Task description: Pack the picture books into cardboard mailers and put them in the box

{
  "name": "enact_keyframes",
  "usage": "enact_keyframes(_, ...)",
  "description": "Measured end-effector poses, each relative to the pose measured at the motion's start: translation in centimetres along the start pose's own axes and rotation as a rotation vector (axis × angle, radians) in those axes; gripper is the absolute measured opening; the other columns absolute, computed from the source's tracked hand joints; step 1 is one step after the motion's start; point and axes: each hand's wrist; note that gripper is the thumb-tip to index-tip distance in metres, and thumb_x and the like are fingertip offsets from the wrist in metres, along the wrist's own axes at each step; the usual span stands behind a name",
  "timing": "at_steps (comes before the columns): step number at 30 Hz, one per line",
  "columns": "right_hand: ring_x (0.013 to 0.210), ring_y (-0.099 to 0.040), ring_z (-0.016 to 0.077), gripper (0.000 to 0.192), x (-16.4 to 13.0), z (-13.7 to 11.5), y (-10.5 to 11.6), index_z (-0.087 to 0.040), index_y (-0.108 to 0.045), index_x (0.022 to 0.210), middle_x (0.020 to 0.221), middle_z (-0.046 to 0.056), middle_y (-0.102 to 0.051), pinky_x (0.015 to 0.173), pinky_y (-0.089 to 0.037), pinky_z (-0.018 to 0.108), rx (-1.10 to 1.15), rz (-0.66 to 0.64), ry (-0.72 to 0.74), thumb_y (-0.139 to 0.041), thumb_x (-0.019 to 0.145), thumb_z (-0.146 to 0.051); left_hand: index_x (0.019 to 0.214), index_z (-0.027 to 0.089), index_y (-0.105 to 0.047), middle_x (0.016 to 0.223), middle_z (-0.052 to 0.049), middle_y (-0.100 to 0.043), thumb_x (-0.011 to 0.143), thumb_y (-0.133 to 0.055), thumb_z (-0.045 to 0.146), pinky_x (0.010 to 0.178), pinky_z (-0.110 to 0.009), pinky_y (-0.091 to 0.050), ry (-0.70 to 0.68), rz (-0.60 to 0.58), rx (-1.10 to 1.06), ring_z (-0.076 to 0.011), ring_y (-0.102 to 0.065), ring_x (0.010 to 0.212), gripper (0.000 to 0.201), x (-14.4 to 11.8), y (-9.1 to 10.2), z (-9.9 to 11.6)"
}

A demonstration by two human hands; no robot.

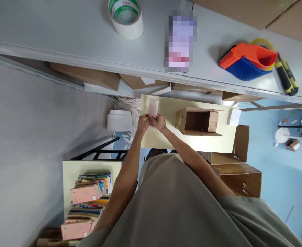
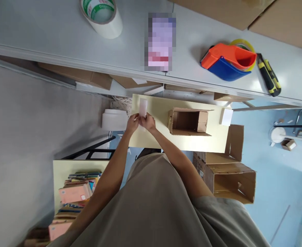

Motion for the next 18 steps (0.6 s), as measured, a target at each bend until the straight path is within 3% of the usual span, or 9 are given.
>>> enact_keyframes(3,0.072,-0.058,0.0192,0.031,-3.8,-1.7,3.1,-0.024,-0.070,0.094,0.074,-0.001,-0.064,0.076,-0.056,0.033,-0.088,-0.044,0.196,-0.071,0.098,-0.055,0.150,0.019,-0.068,0.155,-0.023,-0.070,0.096,-0.080,0.046,0.125,-0.054,-0.056,0.098,0.046,-0.196,-0.0374,-0.065,0.152,0.062,-2.0,2.5,2.5)
enact_keyframes(5,0.072,-0.058,0.0186,0.045,-6.9,-2.6,5.9,-0.022,-0.073,0.102,0.079,0.000,-0.068,0.074,-0.056,0.032,-0.037,-0.084,0.281,-0.068,0.101,-0.067,0.152,0.021,-0.068,0.156,-0.020,-0.071,0.091,-0.087,0.053,0.125,-0.051,-0.057,0.046,-0.058,-0.340,-0.0359,-0.065,0.153,0.072,-3.9,4.3,4.9)
enact_keyframes(8,0.079,-0.064,0.0194,0.059,-11.3,-3.5,10.5,-0.022,-0.077,0.110,0.092,0.003,-0.076,0.073,-0.058,0.031,0.141,-0.172,0.368,-0.070,0.099,-0.079,0.134,0.020,-0.080,0.131,-0.016,-0.083,0.085,-0.090,0.069,0.114,-0.050,-0.066,-0.040,-0.268,-0.394,-0.0373,-0.076,0.134,0.070,-6.9,5.9,9.3)
enact_keyframes(12,0.085,-0.068,0.0203,0.059,-15.5,-4.2,16.1,-0.023,-0.080,0.112,0.099,0.004,-0.080,0.077,-0.062,0.032,0.258,-0.212,0.411,-0.076,0.097,-0.081,0.105,0.020,-0.086,0.101,-0.009,-0.085,0.081,-0.088,0.080,0.091,-0.046,-0.072,-0.100,-0.360,-0.343,-0.0340,-0.082,0.104,0.065,-10.1,4.7,15.4)
enact_keyframes(16,0.093,-0.073,0.0231,0.062,-17.0,-4.6,21.4,-0.024,-0.081,0.115,0.109,0.006,-0.082,0.083,-0.066,0.036,0.221,-0.183,0.475,-0.072,0.100,-0.083,0.087,0.021,-0.083,0.084,-0.003,-0.078,0.087,-0.086,0.076,0.070,-0.034,-0.066,-0.208,-0.282,-0.231,-0.0254,-0.076,0.081,0.055,-12.0,2.2,20.4)
enact_keyframes(18,0.098,-0.075,0.0250,0.068,-16.3,-4.7,24.3,-0.023,-0.082,0.115,0.111,0.008,-0.082,0.089,-0.068,0.039,0.175,-0.173,0.509,-0.057,0.106,-0.086,0.078,0.020,-0.079,0.072,-0.002,-0.068,0.093,-0.082,0.071,0.061,-0.029,-0.058,-0.282,-0.203,-0.184,-0.0210,-0.069,0.071,0.053,-12.5,1.6,22.4)
Point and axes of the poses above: each hand's wrist, its own x-axis towards the middle knuckle, its own y-axis out of the back of the hand, z = x × y
